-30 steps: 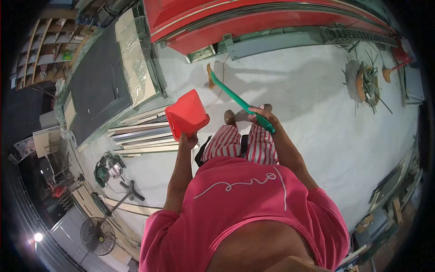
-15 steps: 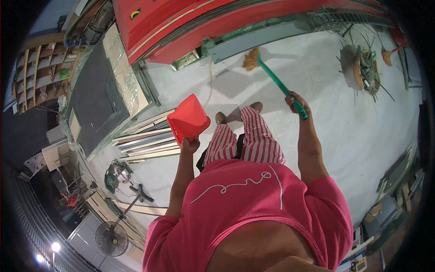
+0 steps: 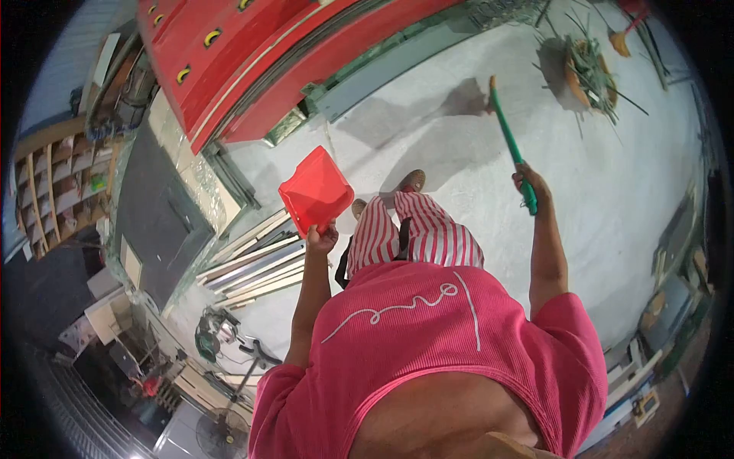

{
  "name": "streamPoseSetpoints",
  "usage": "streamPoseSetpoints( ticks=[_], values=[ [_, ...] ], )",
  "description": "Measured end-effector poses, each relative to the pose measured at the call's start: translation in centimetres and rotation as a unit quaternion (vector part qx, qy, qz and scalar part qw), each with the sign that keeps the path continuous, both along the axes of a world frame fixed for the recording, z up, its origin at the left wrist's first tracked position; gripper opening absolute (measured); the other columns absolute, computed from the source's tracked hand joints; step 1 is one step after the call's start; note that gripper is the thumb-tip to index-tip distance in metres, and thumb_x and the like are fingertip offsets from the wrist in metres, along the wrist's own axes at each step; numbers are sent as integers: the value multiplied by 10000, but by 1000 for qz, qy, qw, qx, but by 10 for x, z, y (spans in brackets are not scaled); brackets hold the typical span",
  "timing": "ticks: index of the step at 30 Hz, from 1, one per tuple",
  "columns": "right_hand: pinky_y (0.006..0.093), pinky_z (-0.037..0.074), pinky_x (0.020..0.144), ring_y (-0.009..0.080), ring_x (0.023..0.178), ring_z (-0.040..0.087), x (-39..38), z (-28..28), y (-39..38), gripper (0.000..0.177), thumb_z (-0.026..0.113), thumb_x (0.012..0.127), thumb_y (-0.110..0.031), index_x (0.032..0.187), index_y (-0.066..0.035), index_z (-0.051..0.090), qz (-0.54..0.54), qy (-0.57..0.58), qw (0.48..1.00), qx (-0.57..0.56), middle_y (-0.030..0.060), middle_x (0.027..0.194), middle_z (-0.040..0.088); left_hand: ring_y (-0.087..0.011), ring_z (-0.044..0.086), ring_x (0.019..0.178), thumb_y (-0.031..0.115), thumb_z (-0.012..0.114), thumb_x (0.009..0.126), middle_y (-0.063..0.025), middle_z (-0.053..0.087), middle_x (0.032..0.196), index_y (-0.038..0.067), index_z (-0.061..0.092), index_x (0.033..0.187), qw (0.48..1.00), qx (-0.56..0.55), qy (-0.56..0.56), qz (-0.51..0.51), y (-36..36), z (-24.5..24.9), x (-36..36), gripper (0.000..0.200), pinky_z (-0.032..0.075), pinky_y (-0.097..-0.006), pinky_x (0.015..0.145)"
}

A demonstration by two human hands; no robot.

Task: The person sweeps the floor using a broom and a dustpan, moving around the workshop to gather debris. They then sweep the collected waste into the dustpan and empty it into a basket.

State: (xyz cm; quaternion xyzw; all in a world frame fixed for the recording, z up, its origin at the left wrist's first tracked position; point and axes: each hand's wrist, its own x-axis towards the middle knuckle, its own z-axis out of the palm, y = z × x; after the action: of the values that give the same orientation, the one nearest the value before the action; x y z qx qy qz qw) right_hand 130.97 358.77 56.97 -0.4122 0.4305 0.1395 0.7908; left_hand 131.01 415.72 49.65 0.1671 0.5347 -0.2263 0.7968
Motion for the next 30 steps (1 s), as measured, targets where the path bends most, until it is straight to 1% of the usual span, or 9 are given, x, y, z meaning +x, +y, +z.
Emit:
streamPoseSetpoints(
  ticks=[3, 5, 9, 13, 17, 21, 23, 26, 30],
  values=[
    [136, 354, 386, 44, 484, 408, -25, 12, 30, 237, 495, 770, -210, 974, -131, 403, 57, 59, 997, -10, 16, 644, 417, -184, 524, 594, 282, 280, 754, -126, 561, 749, -31, 481, 919, 999, -8, 19, -47, 1, -18, 5, 407, 440, -296, 549],
    [138, 337, 361, 33, 448, 370, -37, 16, 56, 377, 465, 782, -195, 1123, -149, 311, 108, 61, 992, 28, -1, 627, 396, -178, 525, 589, 284, 291, 749, -122, 563, 743, -32, 485, 909, 997, -16, -8, -80, -1, -23, 6, 404, 440, -294, 539],
    [140, 329, 354, 36, 447, 364, -27, 12, 104, 436, 430, 783, -145, 1177, -147, 244, 277, 59, 947, 150, -16, 615, 363, -180, 529, 580, 284, 301, 743, -122, 564, 759, -31, 486, 901, 995, -2, 7, -95, -6, -23, 10, 398, 439, -299, 525],
    [168, 342, 370, 47, 465, 381, -8, -12, 145, 469, 437, 776, -139, 1195, -115, 228, 373, 72, 910, 163, -8, 667, 389, -178, 530, 607, 287, 313, 737, -123, 560, 803, -24, 484, 897, 994, -17, 23, -105, 2, -26, 17, 389, 431, -296, 526],
    [167, 349, 364, 52, 471, 394, -8, -26, 144, 440, 460, 774, -150, 1168, -113, 270, 357, 94, 919, 139, -11, 666, 388, -167, 526, 661, 306, 319, 746, -115, 557, 818, -11, 486, 889, 991, -17, 5, -135, 11, -34, 25, 386, 409, -286, 558],
    [150, 343, 358, 55, 453, 395, -48, -50, 70, 356, 489, 754, -155, 1080, -138, 346, 191, 92, 970, 120, -4, 635, 400, -167, 523, 676, 319, 321, 754, -109, 554, 810, 0, 483, 895, 990, -35, -42, -128, 12, -44, 20, 385, 396, -283, 572],
    [163, 350, 353, 75, 433, 388, -53, -25, 40, 324, 504, 752, -151, 1044, -142, 365, 105, 136, 979, 108, 15, 631, 404, -174, 524, 652, 321, 316, 759, -107, 551, 795, 5, 480, 898, 990, 46, -20, -128, 2, -33, 21, 382, 407, -287, 551],
    [159, 364, 360, 69, 453, 418, -60, 1, 4, 291, 517, 746, -141, 1006, -131, 387, 45, 127, 991, 27, 30, 626, 415, -182, 501, 542, 219, 314, 735, -139, 537, 734, -35, 450, 894, 995, 51, -6, -85, -11, -26, 21, 328, 425, -295, 468],
    [149, 379, 371, 53, 462, 441, -69, 16, -16, 263, 544, 726, -134, 951, -132, 407, 31, 80, 995, -44, 36, 633, 442, -195, 536, 602, 311, 298, 763, -127, 566, 783, 2, 486, 882, 994, -8, 3, -110, -7, -42, 15, 381, 421, -311, 487]
  ],
)
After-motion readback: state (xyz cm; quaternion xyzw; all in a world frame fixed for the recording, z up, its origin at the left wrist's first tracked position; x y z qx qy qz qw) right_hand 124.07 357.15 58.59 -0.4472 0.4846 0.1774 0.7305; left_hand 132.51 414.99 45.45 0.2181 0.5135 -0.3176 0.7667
